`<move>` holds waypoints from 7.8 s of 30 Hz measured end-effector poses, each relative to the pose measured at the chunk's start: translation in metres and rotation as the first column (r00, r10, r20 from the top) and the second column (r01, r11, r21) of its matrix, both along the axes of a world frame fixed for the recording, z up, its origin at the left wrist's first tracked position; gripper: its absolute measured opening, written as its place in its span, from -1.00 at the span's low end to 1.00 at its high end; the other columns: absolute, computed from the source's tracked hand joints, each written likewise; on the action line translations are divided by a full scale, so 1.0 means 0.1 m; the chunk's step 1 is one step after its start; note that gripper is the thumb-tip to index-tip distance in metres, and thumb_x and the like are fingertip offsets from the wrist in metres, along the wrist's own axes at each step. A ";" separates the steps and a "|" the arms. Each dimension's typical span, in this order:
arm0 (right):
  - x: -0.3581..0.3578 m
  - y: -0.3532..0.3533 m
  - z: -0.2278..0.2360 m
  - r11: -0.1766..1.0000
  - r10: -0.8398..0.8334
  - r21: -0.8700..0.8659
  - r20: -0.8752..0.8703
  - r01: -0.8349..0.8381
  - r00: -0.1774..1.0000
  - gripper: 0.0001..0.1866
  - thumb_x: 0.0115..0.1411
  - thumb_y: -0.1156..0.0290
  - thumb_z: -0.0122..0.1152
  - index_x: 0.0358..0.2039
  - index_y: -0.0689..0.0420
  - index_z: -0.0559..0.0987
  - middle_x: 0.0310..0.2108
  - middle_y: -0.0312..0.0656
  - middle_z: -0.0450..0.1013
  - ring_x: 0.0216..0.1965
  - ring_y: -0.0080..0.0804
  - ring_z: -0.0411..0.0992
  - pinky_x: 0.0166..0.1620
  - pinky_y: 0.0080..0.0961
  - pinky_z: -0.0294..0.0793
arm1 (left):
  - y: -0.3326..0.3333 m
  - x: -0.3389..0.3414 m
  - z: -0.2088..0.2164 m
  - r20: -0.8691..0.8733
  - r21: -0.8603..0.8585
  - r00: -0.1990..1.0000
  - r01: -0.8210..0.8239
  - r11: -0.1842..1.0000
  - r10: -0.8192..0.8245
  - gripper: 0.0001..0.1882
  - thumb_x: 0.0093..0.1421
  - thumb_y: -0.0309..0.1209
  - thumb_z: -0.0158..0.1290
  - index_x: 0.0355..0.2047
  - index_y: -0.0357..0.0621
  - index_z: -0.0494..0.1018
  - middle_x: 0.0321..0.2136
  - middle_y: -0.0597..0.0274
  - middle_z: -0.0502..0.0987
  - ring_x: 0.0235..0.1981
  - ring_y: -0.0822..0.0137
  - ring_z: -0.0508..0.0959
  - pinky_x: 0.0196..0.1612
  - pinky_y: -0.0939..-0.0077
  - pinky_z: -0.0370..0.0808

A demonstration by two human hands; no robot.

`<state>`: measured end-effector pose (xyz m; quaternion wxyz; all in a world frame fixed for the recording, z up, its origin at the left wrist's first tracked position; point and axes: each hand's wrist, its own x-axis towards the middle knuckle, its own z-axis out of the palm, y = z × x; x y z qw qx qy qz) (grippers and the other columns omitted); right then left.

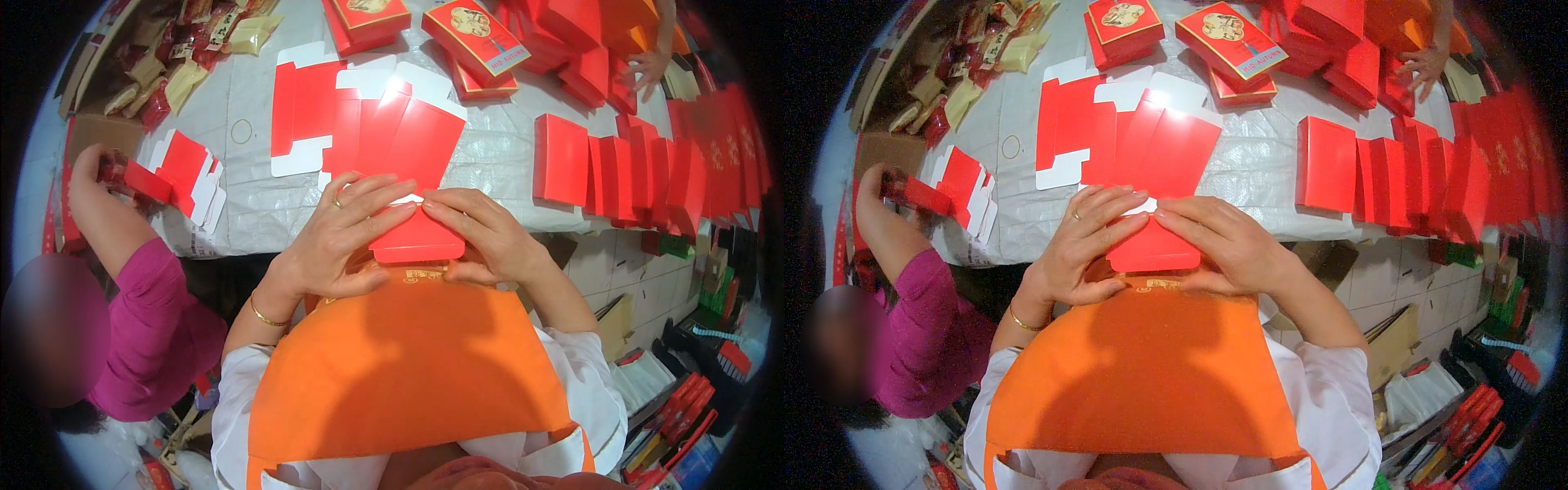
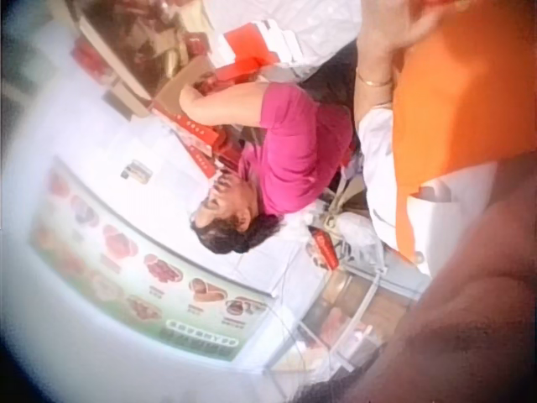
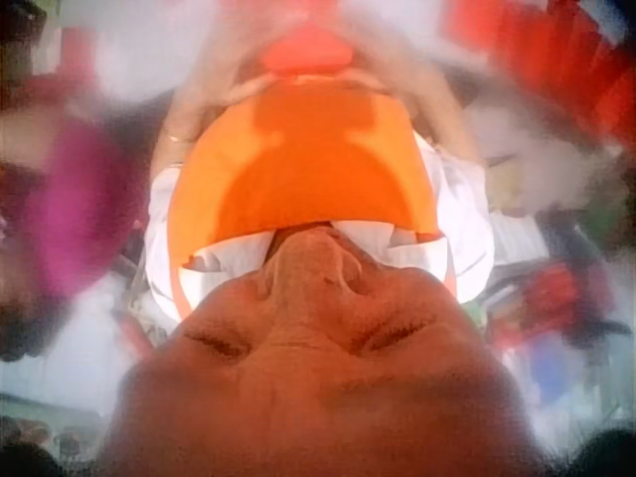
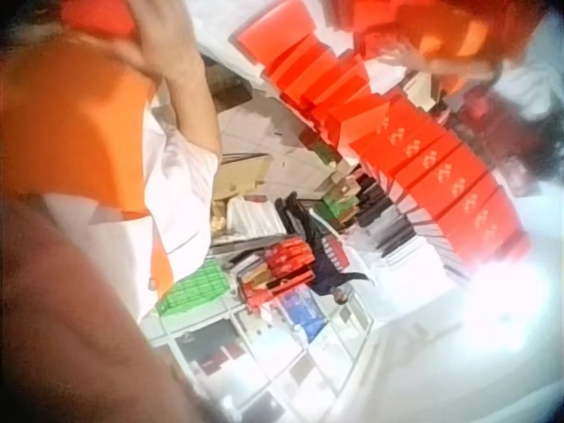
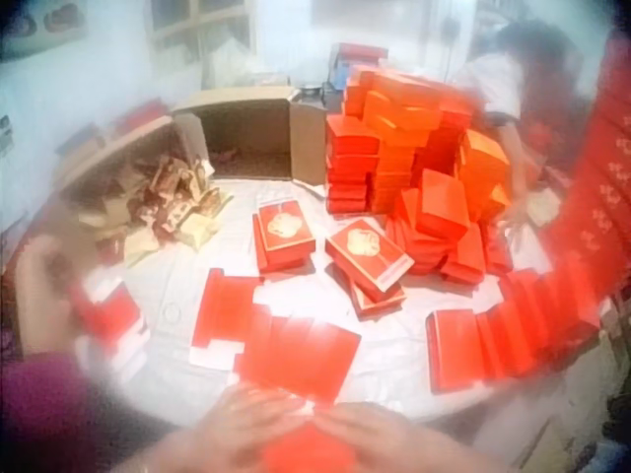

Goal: The person assembles small red cardboard boxes by folding flat pieces into shape. They place a small wrapped item into each box and close the lid. The completed boxes are stacked on the table.

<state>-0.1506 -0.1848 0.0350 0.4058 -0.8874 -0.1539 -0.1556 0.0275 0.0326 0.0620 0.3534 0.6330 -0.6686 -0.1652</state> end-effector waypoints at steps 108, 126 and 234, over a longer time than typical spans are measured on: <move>1.55 -0.50 -1.06 0.797 -0.595 0.010 -0.159 0.604 0.788 -0.66 0.15 0.45 0.26 -0.04 0.21 0.58 -0.07 -0.07 0.50 -0.07 -0.11 0.47 0.00 -0.31 0.46 | -0.77 0.37 -1.00 -0.220 0.016 0.625 -0.765 0.643 0.749 -0.44 0.24 -0.45 0.10 0.24 -0.27 0.29 0.16 -0.02 0.36 0.23 0.05 0.34 0.26 0.18 0.28; 1.82 -0.13 -0.78 0.783 -0.554 -0.457 -0.203 0.422 0.807 -0.47 0.00 0.14 0.39 -0.11 0.24 0.53 -0.09 0.04 0.47 -0.07 -0.04 0.45 -0.04 -0.11 0.40 | -0.28 0.23 -1.11 0.155 0.071 0.594 -0.804 0.590 0.790 -0.26 0.06 -0.33 0.32 0.19 -0.39 0.29 0.06 -0.14 0.31 0.10 -0.11 0.30 0.18 0.08 0.28; 1.25 0.09 -1.35 0.653 -0.585 0.309 -0.374 0.691 0.720 -0.74 0.31 0.31 0.09 -0.13 0.20 0.59 -0.10 0.02 0.52 -0.01 -0.13 0.48 0.07 -0.26 0.43 | -0.78 0.34 -1.31 -0.691 0.031 0.493 -0.710 0.703 0.528 -0.82 0.35 -0.45 0.01 -0.27 -0.35 0.31 -0.13 0.10 0.31 -0.06 0.26 0.36 0.04 0.43 0.33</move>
